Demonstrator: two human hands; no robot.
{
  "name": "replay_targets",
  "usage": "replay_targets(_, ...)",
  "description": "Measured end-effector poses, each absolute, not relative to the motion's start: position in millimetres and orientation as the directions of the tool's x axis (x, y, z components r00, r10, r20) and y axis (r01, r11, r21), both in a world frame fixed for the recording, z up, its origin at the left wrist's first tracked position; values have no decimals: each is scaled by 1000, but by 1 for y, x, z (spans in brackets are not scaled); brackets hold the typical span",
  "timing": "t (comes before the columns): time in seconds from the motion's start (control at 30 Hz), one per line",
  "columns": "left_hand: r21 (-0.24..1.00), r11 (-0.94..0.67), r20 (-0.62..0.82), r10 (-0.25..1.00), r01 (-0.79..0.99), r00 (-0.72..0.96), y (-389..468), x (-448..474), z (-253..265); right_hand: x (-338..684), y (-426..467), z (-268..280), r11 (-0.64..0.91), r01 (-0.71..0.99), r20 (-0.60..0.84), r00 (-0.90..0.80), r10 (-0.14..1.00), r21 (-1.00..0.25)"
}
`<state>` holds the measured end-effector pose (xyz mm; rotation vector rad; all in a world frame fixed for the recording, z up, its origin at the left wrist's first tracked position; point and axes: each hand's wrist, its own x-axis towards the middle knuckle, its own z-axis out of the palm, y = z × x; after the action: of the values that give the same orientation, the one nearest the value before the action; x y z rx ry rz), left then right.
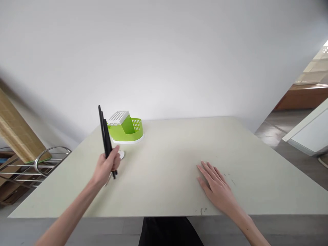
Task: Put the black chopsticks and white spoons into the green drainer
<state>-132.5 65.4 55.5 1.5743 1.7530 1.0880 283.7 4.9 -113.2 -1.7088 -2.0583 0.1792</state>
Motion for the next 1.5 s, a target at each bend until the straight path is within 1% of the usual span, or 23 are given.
replay_targets(0.03,921,-48,102,987,387,-122,68,-114,50,283,5,-113,224,897,261,-128,957,-382)
replay_targets(0.07,964,-68,91,993,255,-78,70,-96,44,283,5,-112,223,896,261,-127,957,-383)
replay_targets(0.13,994,-84,85,996,76,-10,75,-63,30,283,6,-110,218,896,256,-123,959,-387)
replay_targets(0.2,996,-89,90,995,-14,33,81,-38,16,282,6,-106,214,895,249,-122,961,-391)
replay_targets(0.3,993,-101,106,991,-60,83,89,-15,0,282,7,-102,217,892,239,-128,963,-397)
replay_targets(0.4,992,-118,121,986,-36,117,95,-5,-9,281,7,-99,208,891,224,-123,967,-404)
replay_targets(0.53,988,-124,108,980,90,166,97,-1,-18,281,7,-99,209,887,228,-122,966,-412)
replay_targets(0.77,970,-118,80,981,212,177,96,7,-20,281,7,-98,204,887,224,-118,967,-415)
replay_targets(0.97,960,-108,79,989,258,122,100,6,-34,281,8,-98,199,888,217,-116,969,-414)
replay_targets(1.1,959,-96,64,990,267,128,100,1,-43,281,7,-97,198,888,227,-110,968,-415)
replay_targets(1.37,932,-105,68,991,348,116,92,5,-29,283,6,-98,202,887,230,-112,967,-416)
replay_targets(1.5,897,-71,53,997,435,54,87,7,-27,283,7,-97,205,881,216,-120,969,-428)
